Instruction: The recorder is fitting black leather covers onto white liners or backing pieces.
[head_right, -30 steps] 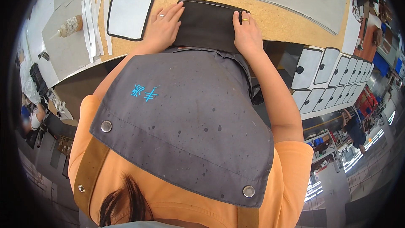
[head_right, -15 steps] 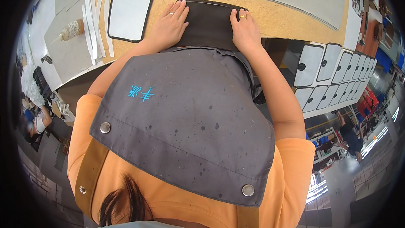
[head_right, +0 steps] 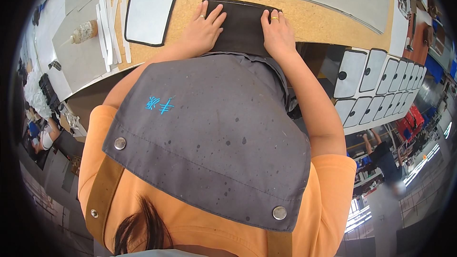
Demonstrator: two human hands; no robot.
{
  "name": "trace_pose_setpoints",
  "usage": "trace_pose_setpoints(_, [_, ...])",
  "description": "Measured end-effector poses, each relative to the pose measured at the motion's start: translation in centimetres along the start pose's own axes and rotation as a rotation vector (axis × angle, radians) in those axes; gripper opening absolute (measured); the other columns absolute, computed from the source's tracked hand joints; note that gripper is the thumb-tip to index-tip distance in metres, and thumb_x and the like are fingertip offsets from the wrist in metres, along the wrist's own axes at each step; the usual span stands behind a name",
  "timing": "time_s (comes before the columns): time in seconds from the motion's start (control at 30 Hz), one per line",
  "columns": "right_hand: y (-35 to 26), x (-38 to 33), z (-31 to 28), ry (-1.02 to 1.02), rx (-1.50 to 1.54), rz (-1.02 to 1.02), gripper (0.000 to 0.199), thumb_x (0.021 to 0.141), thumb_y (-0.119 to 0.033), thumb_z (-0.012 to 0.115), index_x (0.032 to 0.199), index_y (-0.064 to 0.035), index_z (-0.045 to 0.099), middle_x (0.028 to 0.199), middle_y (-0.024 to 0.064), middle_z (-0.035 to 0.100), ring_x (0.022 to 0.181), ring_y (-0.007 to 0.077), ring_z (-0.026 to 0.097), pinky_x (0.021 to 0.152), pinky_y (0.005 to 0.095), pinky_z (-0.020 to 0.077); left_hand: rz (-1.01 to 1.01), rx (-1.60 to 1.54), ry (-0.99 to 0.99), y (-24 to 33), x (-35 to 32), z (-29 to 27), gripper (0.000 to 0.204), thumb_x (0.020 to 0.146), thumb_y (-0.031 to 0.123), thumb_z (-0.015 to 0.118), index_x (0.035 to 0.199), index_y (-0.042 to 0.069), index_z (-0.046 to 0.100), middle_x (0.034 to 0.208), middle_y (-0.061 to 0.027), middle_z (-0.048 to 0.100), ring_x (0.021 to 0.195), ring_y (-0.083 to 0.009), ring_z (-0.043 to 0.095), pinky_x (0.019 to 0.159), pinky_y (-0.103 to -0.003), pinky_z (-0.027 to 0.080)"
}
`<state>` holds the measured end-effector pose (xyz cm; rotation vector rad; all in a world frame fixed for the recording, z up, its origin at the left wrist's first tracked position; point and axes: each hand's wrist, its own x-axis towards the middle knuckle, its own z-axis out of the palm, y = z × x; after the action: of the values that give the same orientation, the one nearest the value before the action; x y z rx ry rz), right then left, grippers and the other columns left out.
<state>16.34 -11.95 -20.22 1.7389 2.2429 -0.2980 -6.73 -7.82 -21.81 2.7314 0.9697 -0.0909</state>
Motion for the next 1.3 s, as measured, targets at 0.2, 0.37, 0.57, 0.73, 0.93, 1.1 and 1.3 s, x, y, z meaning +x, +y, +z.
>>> trace_pose_setpoints(0.2, [0.1,-0.1,0.0,0.015,0.04,0.022,0.056,0.072,0.0,0.057,0.126,0.0007,0.041,0.122,0.0249,0.048,0.116,0.0368,0.047,0.095,0.0382,0.0416,-0.056,-0.177,-0.031,0.8,-0.2,-0.2,0.044,0.091,0.027,0.048,0.125,0.0,0.047,0.137,-0.0194,0.036,0.128,-0.0344,0.033,0.106,-0.043,0.025])
trace_pose_setpoints(0.37, [0.1,-0.2,0.2,0.027,0.094,0.059,0.054,0.075,-0.002,0.054,0.128,-0.0021,0.042,0.123,0.0223,0.049,0.118,0.0339,0.046,0.098,0.0398,0.0373,-0.052,-0.094,0.068,0.1,0.9,0.6,0.049,0.09,0.032,0.049,0.127,0.001,0.045,0.137,-0.0203,0.037,0.126,-0.0356,0.036,0.104,-0.042,0.029])
trace_pose_setpoints(0.57, [2.3,-1.2,0.4,0.245,0.244,0.224,0.035,0.076,-0.01,0.054,0.11,-0.0116,0.06,0.112,0.0097,0.057,0.108,0.0268,0.05,0.09,0.0447,0.0354,-0.063,-0.037,-0.052,0.0,2.2,-0.5,0.048,0.088,0.033,0.053,0.124,0.001,0.047,0.13,-0.0217,0.044,0.119,-0.0384,0.042,0.1,-0.043,0.034])
trace_pose_setpoints(0.73, [4.1,-3.6,2.5,0.365,0.42,0.505,0.023,0.078,-0.013,0.054,0.099,-0.0107,0.064,0.101,0.0097,0.06,0.099,0.0279,0.054,0.082,0.0438,0.0384,0.057,-0.105,0.012,1.4,4.4,-1.1,0.039,0.083,0.021,0.057,0.116,0.001,0.052,0.132,-0.0137,0.043,0.124,-0.0287,0.038,0.104,-0.041,0.029])
trace_pose_setpoints(0.93, [3.1,-4.2,3.6,0.373,0.723,0.507,0.028,0.079,-0.012,0.053,0.106,-0.0087,0.061,0.096,0.0132,0.06,0.089,0.0308,0.057,0.077,0.0409,0.0418,0.276,-0.173,-0.011,4.9,7.5,1.4,0.048,0.089,0.024,0.049,0.131,0.001,0.04,0.143,-0.0118,0.031,0.133,-0.0264,0.028,0.108,-0.04,0.024])
trace_pose_setpoints(1.1, [1.8,-2.6,2.5,0.377,0.419,0.312,0.038,0.078,-0.007,0.051,0.114,-0.0146,0.059,0.098,0.008,0.058,0.09,0.0255,0.055,0.077,0.0398,0.0416,0.282,-0.277,-0.042,4.5,7.8,2.2,0.049,0.09,0.027,0.047,0.132,0.002,0.04,0.143,-0.0123,0.031,0.134,-0.0279,0.026,0.109,-0.04,0.023])
trace_pose_setpoints(1.3, [3.8,-3.0,4.2,0.345,0.44,0.418,0.034,0.082,-0.014,0.052,0.116,-0.0131,0.058,0.096,0.0084,0.06,0.085,0.0285,0.057,0.075,0.0395,0.0436,0.154,-0.56,-0.039,1.3,6.4,0.9,0.043,0.089,0.02,0.051,0.128,0.002,0.042,0.14,-0.0141,0.035,0.132,-0.0294,0.029,0.108,-0.044,0.024])
